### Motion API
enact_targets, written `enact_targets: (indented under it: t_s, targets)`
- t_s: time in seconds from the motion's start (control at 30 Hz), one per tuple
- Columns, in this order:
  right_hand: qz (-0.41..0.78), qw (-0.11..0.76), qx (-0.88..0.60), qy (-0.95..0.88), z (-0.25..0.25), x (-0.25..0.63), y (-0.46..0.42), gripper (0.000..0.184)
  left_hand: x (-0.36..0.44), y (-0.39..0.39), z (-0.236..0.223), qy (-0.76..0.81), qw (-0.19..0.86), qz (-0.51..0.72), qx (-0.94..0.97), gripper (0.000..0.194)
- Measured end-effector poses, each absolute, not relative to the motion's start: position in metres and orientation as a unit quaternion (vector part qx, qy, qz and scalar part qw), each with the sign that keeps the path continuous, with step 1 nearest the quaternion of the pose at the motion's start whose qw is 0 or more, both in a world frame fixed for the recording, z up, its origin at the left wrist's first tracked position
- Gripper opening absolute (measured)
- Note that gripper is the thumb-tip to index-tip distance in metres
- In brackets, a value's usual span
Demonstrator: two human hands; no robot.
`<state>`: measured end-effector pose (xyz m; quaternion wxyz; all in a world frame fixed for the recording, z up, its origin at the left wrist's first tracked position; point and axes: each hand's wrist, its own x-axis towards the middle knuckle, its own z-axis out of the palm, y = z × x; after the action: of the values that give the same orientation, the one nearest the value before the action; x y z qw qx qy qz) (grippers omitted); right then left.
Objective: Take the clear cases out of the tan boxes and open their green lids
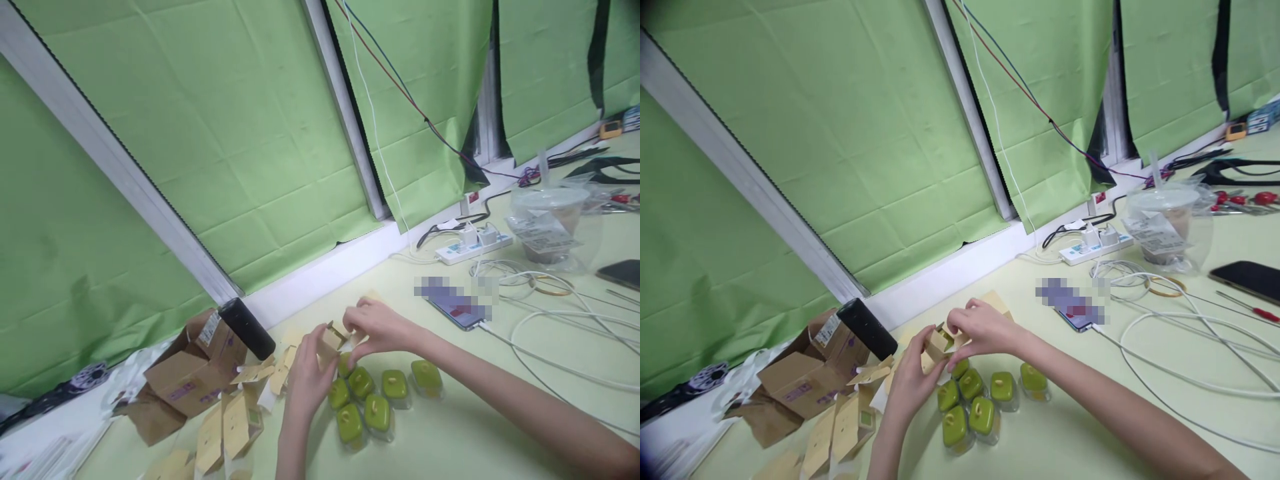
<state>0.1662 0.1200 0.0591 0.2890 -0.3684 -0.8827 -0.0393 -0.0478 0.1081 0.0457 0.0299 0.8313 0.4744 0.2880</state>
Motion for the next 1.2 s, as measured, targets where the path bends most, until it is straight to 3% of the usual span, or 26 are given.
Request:
enact_targets:
  t_s: [0.13, 0.23, 0.37, 0.47, 0.57, 0.8, 0.9, 0.97, 1.07, 1.2]
  targets:
    - [-0.018, 0.276, -0.401, -0.873, 0.058, 0.165, 0.118, 0.018, -0.049, 0.106, 0.039, 0.422, -0.044, 0.289, 0.858, 0.034]
    - [-0.033, 0.269, -0.411, -0.870, 0.054, 0.158, 0.120, 0.011, -0.042, 0.103, 0.041, 0.390, -0.089, 0.264, 0.878, 0.032]
    - [-0.048, 0.287, -0.428, -0.856, 0.054, 0.162, 0.122, 0.020, -0.045, 0.108, 0.045, 0.412, -0.067, 0.260, 0.871, 0.035]
    - [-0.050, 0.308, -0.450, -0.837, 0.058, 0.178, 0.123, 0.023, -0.062, 0.120, 0.045, 0.488, -0.002, 0.302, 0.819, 0.050]
    - [-0.041, 0.293, -0.446, -0.845, 0.053, 0.196, 0.126, 0.021, -0.080, 0.133, 0.043, 0.561, 0.134, 0.417, 0.702, 0.061]
    - [-0.021, 0.208, -0.383, -0.900, 0.020, 0.203, 0.130, 0.006, -0.063, 0.134, 0.032, 0.549, 0.361, 0.492, 0.571, 0.051]
    - [-0.042, 0.241, -0.362, -0.899, 0.013, 0.190, 0.126, 0.051, -0.035, 0.121, 0.029, 0.505, 0.448, 0.511, 0.533, 0.044]
    - [-0.092, 0.305, -0.335, -0.887, 0.011, 0.183, 0.124, 0.059, -0.017, 0.112, 0.028, 0.455, 0.527, 0.540, 0.474, 0.039]
    - [-0.199, 0.385, -0.277, -0.858, 0.012, 0.179, 0.123, 0.038, 0.002, 0.103, 0.028, 0.402, 0.604, 0.562, 0.397, 0.031]
    - [-0.302, 0.380, -0.231, -0.843, 0.015, 0.184, 0.121, 0.028, 0.013, 0.098, 0.034, 0.375, 0.644, 0.590, 0.311, 0.020]
